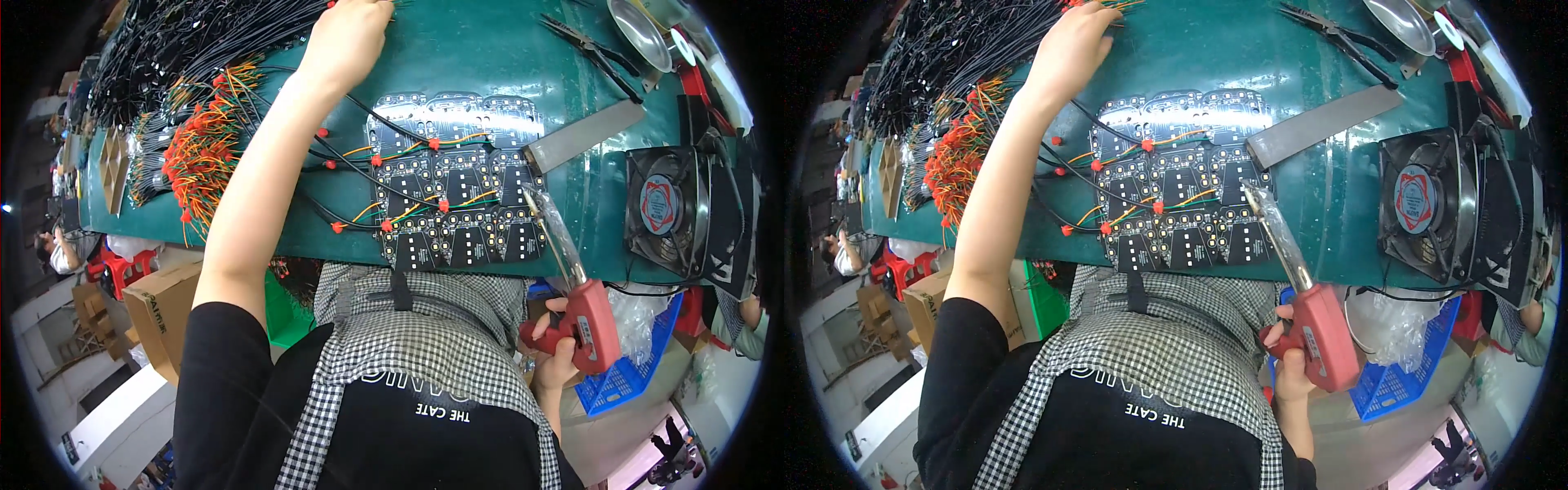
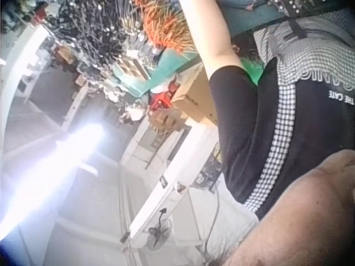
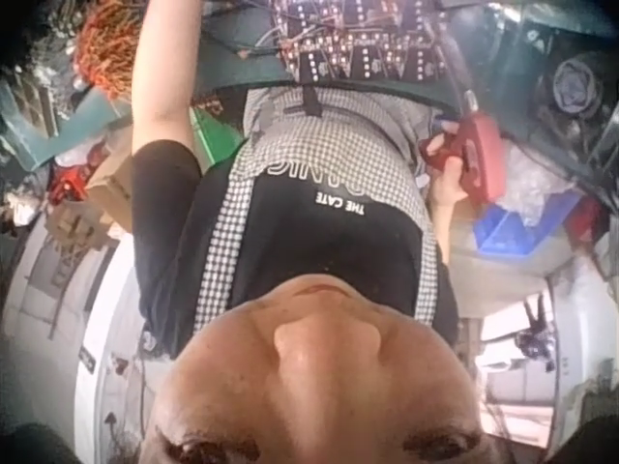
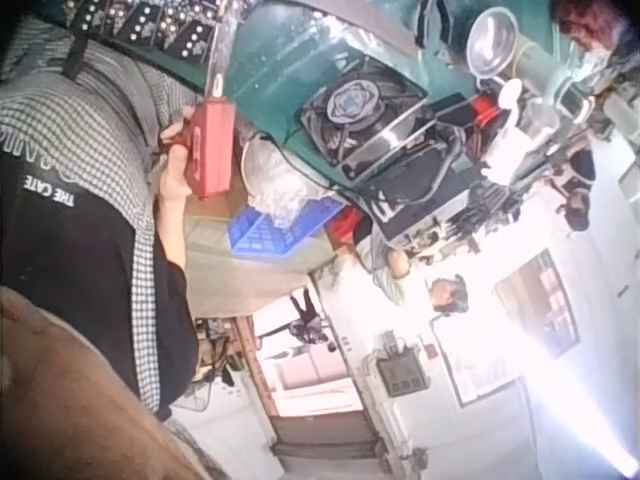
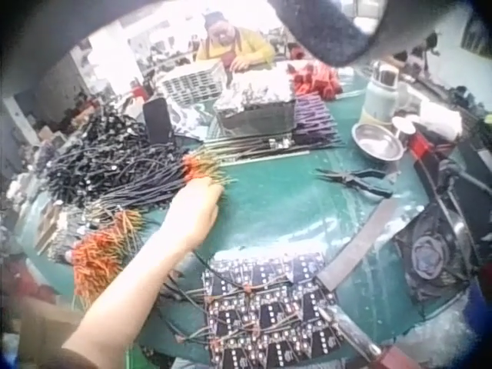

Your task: The person solders wires onto circuit boards using a soldering tool and places the assembled boards into a container.

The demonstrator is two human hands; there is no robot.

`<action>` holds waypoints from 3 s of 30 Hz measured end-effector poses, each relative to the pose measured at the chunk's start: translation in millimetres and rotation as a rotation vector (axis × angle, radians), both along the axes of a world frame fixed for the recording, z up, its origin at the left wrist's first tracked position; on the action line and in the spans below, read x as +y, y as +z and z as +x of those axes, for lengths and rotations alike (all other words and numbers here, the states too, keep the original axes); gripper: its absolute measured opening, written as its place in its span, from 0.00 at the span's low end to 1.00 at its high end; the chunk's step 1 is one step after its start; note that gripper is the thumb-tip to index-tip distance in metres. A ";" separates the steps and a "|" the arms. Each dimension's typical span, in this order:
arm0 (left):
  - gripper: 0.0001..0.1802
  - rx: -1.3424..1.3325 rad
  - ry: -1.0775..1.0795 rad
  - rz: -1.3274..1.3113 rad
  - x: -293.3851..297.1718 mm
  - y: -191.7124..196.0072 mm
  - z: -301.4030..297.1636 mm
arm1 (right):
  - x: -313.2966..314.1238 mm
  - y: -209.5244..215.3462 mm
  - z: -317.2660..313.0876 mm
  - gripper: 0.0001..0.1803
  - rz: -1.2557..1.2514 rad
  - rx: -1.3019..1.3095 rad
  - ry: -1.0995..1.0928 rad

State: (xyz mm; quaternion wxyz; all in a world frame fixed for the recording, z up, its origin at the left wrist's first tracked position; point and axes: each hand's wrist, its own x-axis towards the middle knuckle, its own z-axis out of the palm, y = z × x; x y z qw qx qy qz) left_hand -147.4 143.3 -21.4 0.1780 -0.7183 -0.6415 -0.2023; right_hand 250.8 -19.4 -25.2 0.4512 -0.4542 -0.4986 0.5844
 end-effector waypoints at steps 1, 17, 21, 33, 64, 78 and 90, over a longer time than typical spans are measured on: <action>0.03 -0.001 -0.003 0.005 7.8 -4.5 -8.4 | -0.3 0.4 -1.4 0.36 -0.002 -0.004 0.005; 0.16 -0.171 -0.468 -0.125 -165.6 51.3 85.5 | -30.2 9.2 3.7 0.42 -0.054 -0.024 0.085; 0.17 -0.234 -0.366 -0.052 -221.0 19.1 104.5 | -44.0 6.8 3.0 0.46 -0.245 0.129 0.192; 0.18 -0.286 -0.242 -0.027 -227.6 2.7 97.9 | -43.6 -1.2 -7.9 0.47 -0.265 0.098 0.327; 0.20 -0.250 -0.281 -0.036 -224.9 3.8 95.1 | -51.2 7.3 -11.6 0.46 -0.113 -0.145 0.254; 0.20 -0.296 -0.334 0.006 -224.4 2.9 97.3 | -54.7 -9.6 10.6 0.44 -0.029 -0.221 0.340; 0.19 -0.302 -0.340 -0.011 -225.8 2.0 96.1 | -57.4 -24.7 25.8 0.40 0.143 -0.381 0.385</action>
